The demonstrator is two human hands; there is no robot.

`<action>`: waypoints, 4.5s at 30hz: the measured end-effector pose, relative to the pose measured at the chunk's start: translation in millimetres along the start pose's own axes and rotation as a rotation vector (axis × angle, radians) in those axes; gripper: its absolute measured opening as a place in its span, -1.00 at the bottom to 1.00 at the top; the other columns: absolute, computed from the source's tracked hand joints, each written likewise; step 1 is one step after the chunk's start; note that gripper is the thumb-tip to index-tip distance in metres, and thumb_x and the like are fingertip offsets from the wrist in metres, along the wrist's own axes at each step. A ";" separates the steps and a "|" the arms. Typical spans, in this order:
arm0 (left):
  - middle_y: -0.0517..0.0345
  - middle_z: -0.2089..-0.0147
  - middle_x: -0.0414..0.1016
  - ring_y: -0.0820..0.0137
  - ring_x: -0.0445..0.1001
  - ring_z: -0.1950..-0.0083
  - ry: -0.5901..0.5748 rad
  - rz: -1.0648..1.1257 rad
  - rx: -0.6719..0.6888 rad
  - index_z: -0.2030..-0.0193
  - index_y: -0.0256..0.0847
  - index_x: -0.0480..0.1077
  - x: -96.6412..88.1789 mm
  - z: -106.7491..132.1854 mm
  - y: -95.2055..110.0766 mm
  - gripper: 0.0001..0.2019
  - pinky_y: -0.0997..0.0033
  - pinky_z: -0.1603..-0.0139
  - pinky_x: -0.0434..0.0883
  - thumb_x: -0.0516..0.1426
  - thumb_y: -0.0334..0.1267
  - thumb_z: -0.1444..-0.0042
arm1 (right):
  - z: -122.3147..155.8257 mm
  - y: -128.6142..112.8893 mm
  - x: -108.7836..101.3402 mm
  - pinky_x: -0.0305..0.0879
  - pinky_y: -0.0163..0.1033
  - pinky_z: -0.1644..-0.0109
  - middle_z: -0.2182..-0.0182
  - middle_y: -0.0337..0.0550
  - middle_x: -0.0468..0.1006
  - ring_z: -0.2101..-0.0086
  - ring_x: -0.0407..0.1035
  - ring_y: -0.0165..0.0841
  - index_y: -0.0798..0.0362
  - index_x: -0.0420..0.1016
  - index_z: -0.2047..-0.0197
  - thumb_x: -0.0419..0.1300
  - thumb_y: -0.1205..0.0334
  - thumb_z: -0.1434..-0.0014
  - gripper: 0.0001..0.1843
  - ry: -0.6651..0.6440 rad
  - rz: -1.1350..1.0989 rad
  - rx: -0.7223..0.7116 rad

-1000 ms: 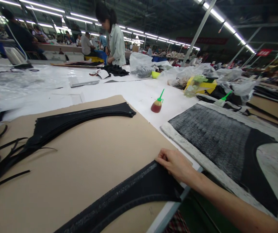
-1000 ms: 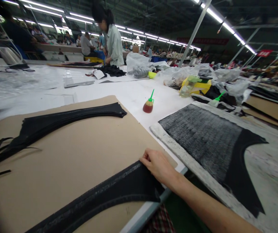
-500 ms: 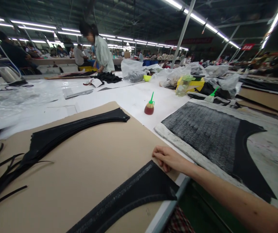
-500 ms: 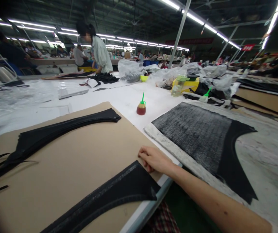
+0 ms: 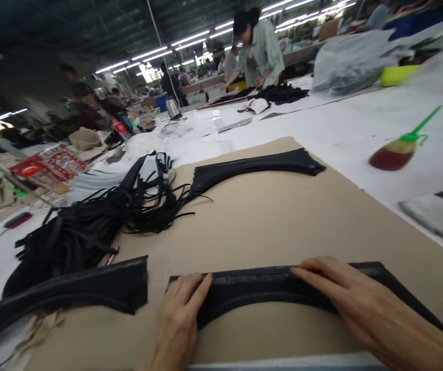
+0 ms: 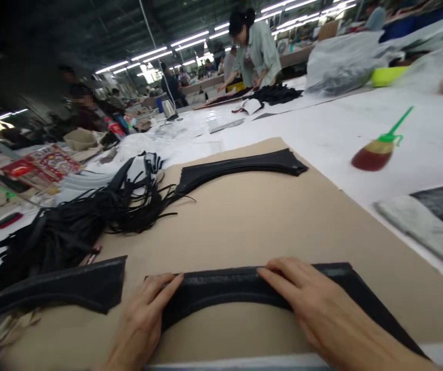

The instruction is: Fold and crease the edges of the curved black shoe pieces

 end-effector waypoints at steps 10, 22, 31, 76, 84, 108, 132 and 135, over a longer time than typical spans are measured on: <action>-0.06 -0.15 0.42 0.22 0.35 -0.13 -0.098 0.037 -0.079 -0.26 -0.30 0.24 7.9 -10.1 24.7 -0.43 0.20 -0.17 0.37 -0.07 -0.55 -0.08 | -44.5 -54.6 63.1 0.48 -0.12 0.16 0.13 -0.03 0.56 0.21 0.45 -0.23 0.08 0.42 -0.07 -0.07 0.60 0.08 -0.35 0.093 0.118 -0.322; -0.01 -0.10 0.47 0.21 0.37 -0.10 -0.013 -0.130 -0.157 -0.16 -0.29 0.36 -2.4 24.2 -21.9 -0.49 0.16 -0.10 0.38 -0.11 -0.60 -0.11 | -47.2 -58.8 64.7 0.41 -0.16 0.16 0.12 0.00 0.53 0.20 0.41 -0.25 0.12 0.45 -0.04 -0.04 0.55 0.02 -0.44 0.041 0.110 -0.288; 0.08 -0.03 0.51 0.25 0.34 -0.10 0.015 -0.090 -0.192 -0.07 -0.22 0.43 -12.3 22.2 -34.0 -0.56 0.19 -0.11 0.32 -0.08 -0.58 -0.16 | -47.0 -57.5 66.1 0.36 -0.15 0.15 0.22 -0.06 0.48 0.30 0.34 -0.28 0.17 0.38 -0.10 0.01 0.55 0.04 -0.42 -0.055 0.135 -0.309; 0.11 0.09 0.47 0.35 0.44 0.08 0.144 0.225 -0.047 0.01 -0.11 0.41 -17.6 2.7 -28.0 -0.75 0.39 0.06 0.46 -0.01 -0.36 -0.26 | -111.2 -96.6 62.5 0.22 -0.15 0.02 0.18 -0.10 0.45 0.13 0.31 -0.25 0.10 0.44 0.19 0.10 0.35 -0.25 -0.89 -0.338 -0.128 0.040; -0.05 -0.06 0.44 0.20 0.40 0.00 -0.067 0.225 0.077 -0.16 -0.28 0.31 1.7 -29.8 72.6 -0.51 0.18 0.02 0.47 -0.05 -0.55 -0.07 | -64.2 -23.9 27.1 0.20 -0.22 0.12 0.25 -0.17 0.43 0.22 0.33 -0.32 0.05 0.41 0.19 0.11 0.32 -0.28 -0.93 -0.432 -0.059 -0.023; 0.07 0.06 0.40 0.24 0.32 0.08 -0.140 0.151 -0.071 -0.10 -0.24 0.32 31.2 -44.0 102.8 -0.63 0.21 0.10 0.34 0.02 -0.53 -0.17 | -65.5 -35.1 41.1 0.12 -0.18 0.21 0.38 -0.13 0.42 0.37 0.27 -0.30 0.12 0.36 0.32 0.07 0.44 -0.25 -0.87 -0.418 0.244 -0.409; 0.11 0.10 0.40 0.28 0.30 0.10 -0.104 0.122 -0.102 -0.16 -0.26 0.30 32.9 -47.2 102.5 -0.62 0.20 0.08 0.26 0.08 -0.47 -0.19 | -51.7 -28.7 47.7 -0.05 -0.18 0.26 0.41 -0.17 0.34 0.37 0.14 -0.31 0.09 0.31 0.37 0.01 0.45 -0.30 -0.80 -0.162 0.226 -0.418; 0.11 0.10 0.40 0.28 0.30 0.11 -0.101 0.128 -0.103 -0.15 -0.25 0.31 33.2 -45.5 102.3 -0.62 0.21 0.09 0.25 0.08 -0.48 -0.19 | -48.0 -28.0 50.4 -0.04 -0.18 0.26 0.40 -0.17 0.35 0.36 0.14 -0.31 0.09 0.31 0.36 0.00 0.44 -0.31 -0.80 -0.177 0.215 -0.418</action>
Point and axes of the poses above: each hand's wrist, its own z-axis away from the middle knuckle, its own x-axis out of the palm, y = z × x, the point moved 4 cm from there along -z, towards the middle knuckle
